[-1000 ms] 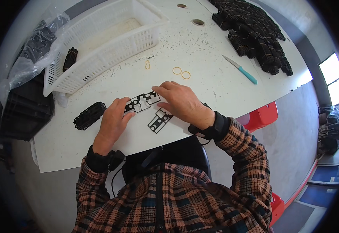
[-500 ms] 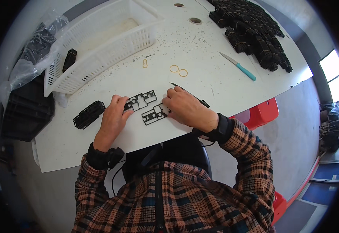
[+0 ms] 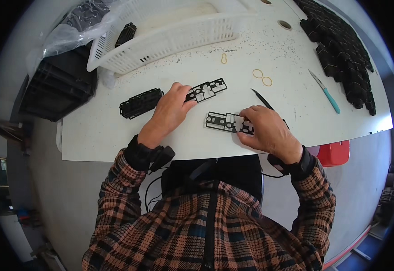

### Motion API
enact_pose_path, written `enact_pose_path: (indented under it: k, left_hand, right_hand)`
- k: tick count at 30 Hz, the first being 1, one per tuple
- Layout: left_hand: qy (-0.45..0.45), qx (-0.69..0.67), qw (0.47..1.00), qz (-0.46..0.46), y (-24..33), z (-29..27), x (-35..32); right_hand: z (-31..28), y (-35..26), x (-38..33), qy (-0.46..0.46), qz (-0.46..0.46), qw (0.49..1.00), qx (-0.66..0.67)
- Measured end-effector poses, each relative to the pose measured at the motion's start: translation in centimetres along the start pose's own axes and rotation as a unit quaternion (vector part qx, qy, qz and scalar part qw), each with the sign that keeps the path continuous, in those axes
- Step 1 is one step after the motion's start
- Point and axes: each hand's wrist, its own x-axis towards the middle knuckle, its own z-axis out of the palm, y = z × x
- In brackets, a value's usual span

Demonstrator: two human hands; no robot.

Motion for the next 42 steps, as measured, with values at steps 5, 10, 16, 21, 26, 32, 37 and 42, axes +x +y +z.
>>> enact_pose_path:
  k: [5,10,16,21,26,32,37,42]
  left_hand:
    - [-0.021,-0.022,0.999,-0.015,-0.3,0.2,0.5]
    - [-0.028,-0.029,0.999,0.0,-0.8,0.4,1.0]
    - [0.098,-0.019,0.994,0.047,-0.6,-0.1,0.7]
    - [0.006,-0.375,0.927,0.003,0.9,-4.3,1.2]
    - [-0.095,-0.766,0.631,-0.081,1.4,-6.8,2.2]
    - [-0.087,-0.874,0.462,-0.123,2.4,-6.8,4.0]
    - [-0.097,-0.91,0.38,-0.137,3.7,-6.2,5.0]
    - [-0.083,-0.932,0.313,-0.165,3.2,-5.5,5.8]
  right_hand:
    - [-0.4,-0.6,0.2,-0.02,0.031,0.994,0.107]
    - [-0.4,-0.8,0.2,-0.039,0.074,0.987,0.139]
    - [-0.4,-1.0,1.0,-0.065,0.135,0.981,0.12]
    - [0.9,0.0,0.9,0.018,0.028,0.999,0.024]
    - [1.3,-0.9,1.3,0.157,-0.076,0.98,-0.091]
    - [2.2,-6.5,1.4,0.076,-0.124,0.942,0.302]
    - [4.6,-10.3,3.1,0.037,-0.128,0.872,0.472]
    - [5.6,-10.8,3.3,0.036,-0.09,0.837,0.539]
